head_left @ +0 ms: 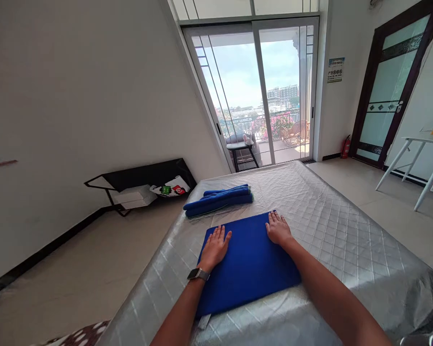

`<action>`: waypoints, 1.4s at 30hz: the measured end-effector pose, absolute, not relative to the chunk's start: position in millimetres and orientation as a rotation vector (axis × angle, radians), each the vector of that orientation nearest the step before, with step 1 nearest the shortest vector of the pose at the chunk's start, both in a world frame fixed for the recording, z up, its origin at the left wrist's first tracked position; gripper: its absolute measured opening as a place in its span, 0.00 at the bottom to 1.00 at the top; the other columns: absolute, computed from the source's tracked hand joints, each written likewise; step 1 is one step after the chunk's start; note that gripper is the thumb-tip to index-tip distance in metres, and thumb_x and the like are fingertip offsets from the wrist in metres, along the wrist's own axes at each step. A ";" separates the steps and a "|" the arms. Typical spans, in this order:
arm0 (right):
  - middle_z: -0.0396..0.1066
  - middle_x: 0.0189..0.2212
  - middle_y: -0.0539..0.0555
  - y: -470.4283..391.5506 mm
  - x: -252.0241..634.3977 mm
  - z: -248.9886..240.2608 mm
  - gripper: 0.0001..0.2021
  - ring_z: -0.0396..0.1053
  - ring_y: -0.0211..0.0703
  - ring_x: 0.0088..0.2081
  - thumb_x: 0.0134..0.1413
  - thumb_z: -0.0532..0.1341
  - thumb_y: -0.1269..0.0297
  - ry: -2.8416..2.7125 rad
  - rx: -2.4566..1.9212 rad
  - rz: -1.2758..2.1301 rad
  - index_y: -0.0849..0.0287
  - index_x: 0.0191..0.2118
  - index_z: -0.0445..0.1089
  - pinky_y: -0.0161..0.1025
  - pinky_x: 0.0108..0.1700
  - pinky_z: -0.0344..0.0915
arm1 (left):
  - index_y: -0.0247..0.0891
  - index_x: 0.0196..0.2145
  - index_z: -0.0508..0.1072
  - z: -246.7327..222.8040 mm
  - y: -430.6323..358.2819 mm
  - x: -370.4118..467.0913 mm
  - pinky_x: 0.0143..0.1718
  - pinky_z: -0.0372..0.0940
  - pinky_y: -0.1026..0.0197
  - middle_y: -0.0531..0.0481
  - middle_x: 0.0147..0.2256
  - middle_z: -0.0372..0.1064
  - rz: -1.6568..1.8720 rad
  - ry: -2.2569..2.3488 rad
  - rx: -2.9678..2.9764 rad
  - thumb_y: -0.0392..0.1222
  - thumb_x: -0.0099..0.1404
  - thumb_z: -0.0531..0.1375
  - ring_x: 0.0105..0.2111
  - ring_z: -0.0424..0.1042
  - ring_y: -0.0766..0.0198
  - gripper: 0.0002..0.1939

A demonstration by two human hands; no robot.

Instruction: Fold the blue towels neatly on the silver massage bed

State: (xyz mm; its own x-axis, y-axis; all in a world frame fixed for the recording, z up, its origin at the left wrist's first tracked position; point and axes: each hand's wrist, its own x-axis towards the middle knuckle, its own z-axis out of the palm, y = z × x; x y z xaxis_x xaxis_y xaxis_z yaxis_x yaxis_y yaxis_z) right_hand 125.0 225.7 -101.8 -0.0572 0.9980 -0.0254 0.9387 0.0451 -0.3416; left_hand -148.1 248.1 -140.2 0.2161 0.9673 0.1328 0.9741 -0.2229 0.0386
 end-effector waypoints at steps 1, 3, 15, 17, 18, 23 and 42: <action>0.41 0.71 0.62 225.5 125.3 -101.0 0.31 0.35 0.45 0.72 0.69 0.40 0.59 -2.102 -2.001 0.398 0.72 0.71 0.43 0.47 0.70 0.34 | 0.29 0.67 0.56 -141.6 247.8 -162.2 0.67 0.49 0.44 0.33 0.68 0.51 -0.216 -1.993 -2.367 0.53 0.74 0.34 0.68 0.50 0.50 0.34; 0.41 0.71 0.61 225.2 126.2 -99.8 0.31 0.34 0.44 0.72 0.69 0.39 0.59 -2.102 -2.019 0.398 0.72 0.71 0.43 0.46 0.70 0.34 | 0.27 0.67 0.56 -144.0 246.3 -179.6 0.67 0.49 0.45 0.33 0.68 0.51 -0.253 -2.099 -2.311 0.52 0.74 0.33 0.68 0.50 0.50 0.35; 0.41 0.72 0.60 227.7 130.2 -99.8 0.31 0.36 0.42 0.72 0.70 0.37 0.58 -2.164 -2.116 0.262 0.69 0.72 0.42 0.45 0.70 0.37 | 0.24 0.67 0.53 -138.4 244.0 -171.3 0.67 0.46 0.47 0.31 0.68 0.49 -0.319 -2.121 -2.343 0.59 0.73 0.35 0.69 0.47 0.48 0.39; 0.42 0.71 0.60 227.6 130.6 -99.6 0.31 0.37 0.42 0.72 0.69 0.37 0.58 -2.174 -2.118 0.231 0.69 0.72 0.43 0.46 0.69 0.39 | 0.23 0.67 0.54 -137.4 243.7 -169.9 0.67 0.46 0.46 0.31 0.68 0.49 -0.328 -2.132 -2.344 0.59 0.73 0.35 0.69 0.48 0.47 0.40; 0.43 0.71 0.60 227.4 130.6 -99.0 0.31 0.37 0.43 0.72 0.69 0.38 0.58 -2.178 -2.120 0.218 0.69 0.72 0.44 0.46 0.69 0.40 | 0.23 0.67 0.54 -136.7 243.5 -168.8 0.67 0.46 0.46 0.31 0.68 0.49 -0.330 -2.140 -2.343 0.59 0.73 0.36 0.69 0.48 0.47 0.40; 0.43 0.71 0.60 225.3 129.4 -94.0 0.31 0.39 0.43 0.72 0.69 0.39 0.59 -2.175 -2.142 0.187 0.71 0.71 0.44 0.44 0.69 0.39 | 0.24 0.68 0.53 -131.6 241.7 -164.1 0.68 0.45 0.48 0.32 0.69 0.48 -0.354 -2.173 -2.344 0.60 0.73 0.36 0.69 0.47 0.48 0.40; 0.40 0.72 0.57 228.7 125.9 -93.7 0.32 0.37 0.43 0.72 0.69 0.41 0.56 -2.083 -2.149 0.324 0.67 0.72 0.43 0.41 0.69 0.35 | 0.26 0.68 0.53 -144.5 250.5 -178.0 0.67 0.47 0.47 0.35 0.69 0.47 -0.242 -2.141 -2.324 0.60 0.72 0.34 0.69 0.47 0.50 0.40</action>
